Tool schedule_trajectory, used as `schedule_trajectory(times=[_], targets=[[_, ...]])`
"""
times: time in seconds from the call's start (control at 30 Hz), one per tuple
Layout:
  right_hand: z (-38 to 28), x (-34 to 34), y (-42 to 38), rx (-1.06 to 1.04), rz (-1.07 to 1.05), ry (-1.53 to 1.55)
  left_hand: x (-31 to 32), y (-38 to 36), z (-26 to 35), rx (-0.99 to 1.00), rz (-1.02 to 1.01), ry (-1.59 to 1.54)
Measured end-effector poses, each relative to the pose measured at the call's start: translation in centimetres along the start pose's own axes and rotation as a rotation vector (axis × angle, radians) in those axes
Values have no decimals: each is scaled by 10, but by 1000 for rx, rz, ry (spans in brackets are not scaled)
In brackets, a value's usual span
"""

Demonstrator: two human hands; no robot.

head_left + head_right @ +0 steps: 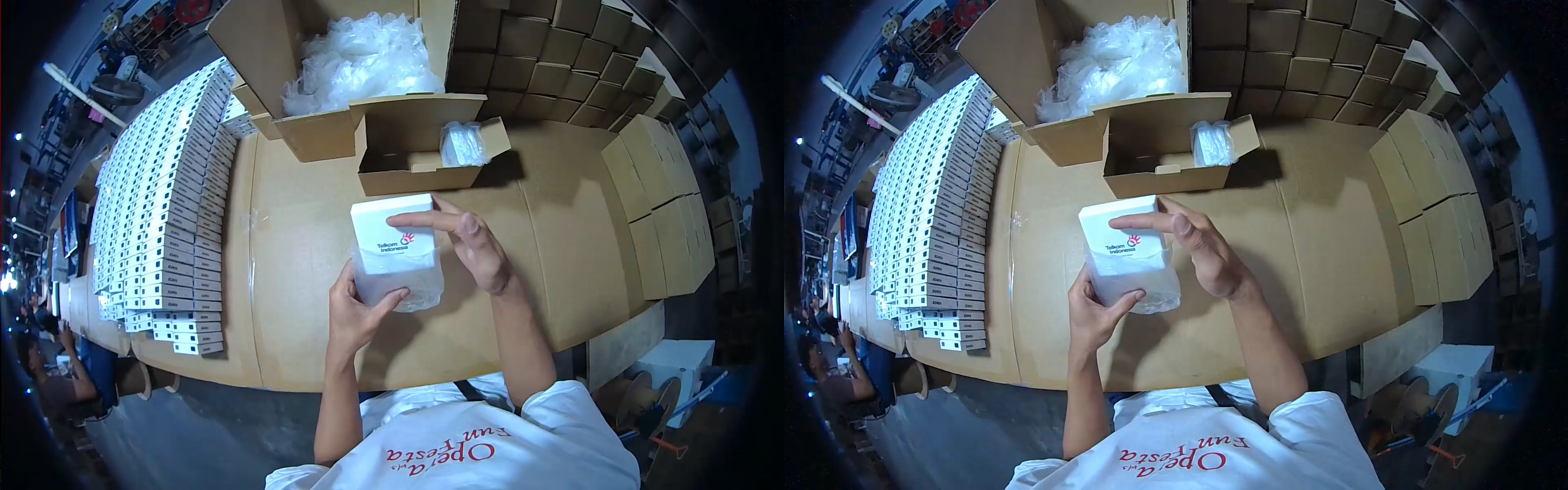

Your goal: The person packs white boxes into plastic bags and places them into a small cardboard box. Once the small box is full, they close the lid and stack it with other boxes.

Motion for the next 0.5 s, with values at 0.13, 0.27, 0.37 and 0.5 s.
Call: schedule_trajectory(times=[0.13, 0.27, 0.37, 0.5], targets=[[12, 9, -7, 44, -18, 72, 4, -2, 2, 78, -14, -140], [16, 9, -16, 70, -103, 35, -10, -3, -20, -5, 66, -250], [23, 0, -25, 124, 120, 233, -12, -2, -25, 20, 120, -310], [59, 14, -52, 283, 256, 361, -13, 0, -27, 65, 130, -335]])
Point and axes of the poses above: each hand's wrist, its own y-axis towards the middle knuckle, its own x-axis out of the palm, z = x × y, the point moved 8 cm from there along y, towards the middle knuckle, and after that the axes turned 14 degrees about -y, right-handed, at the moved point
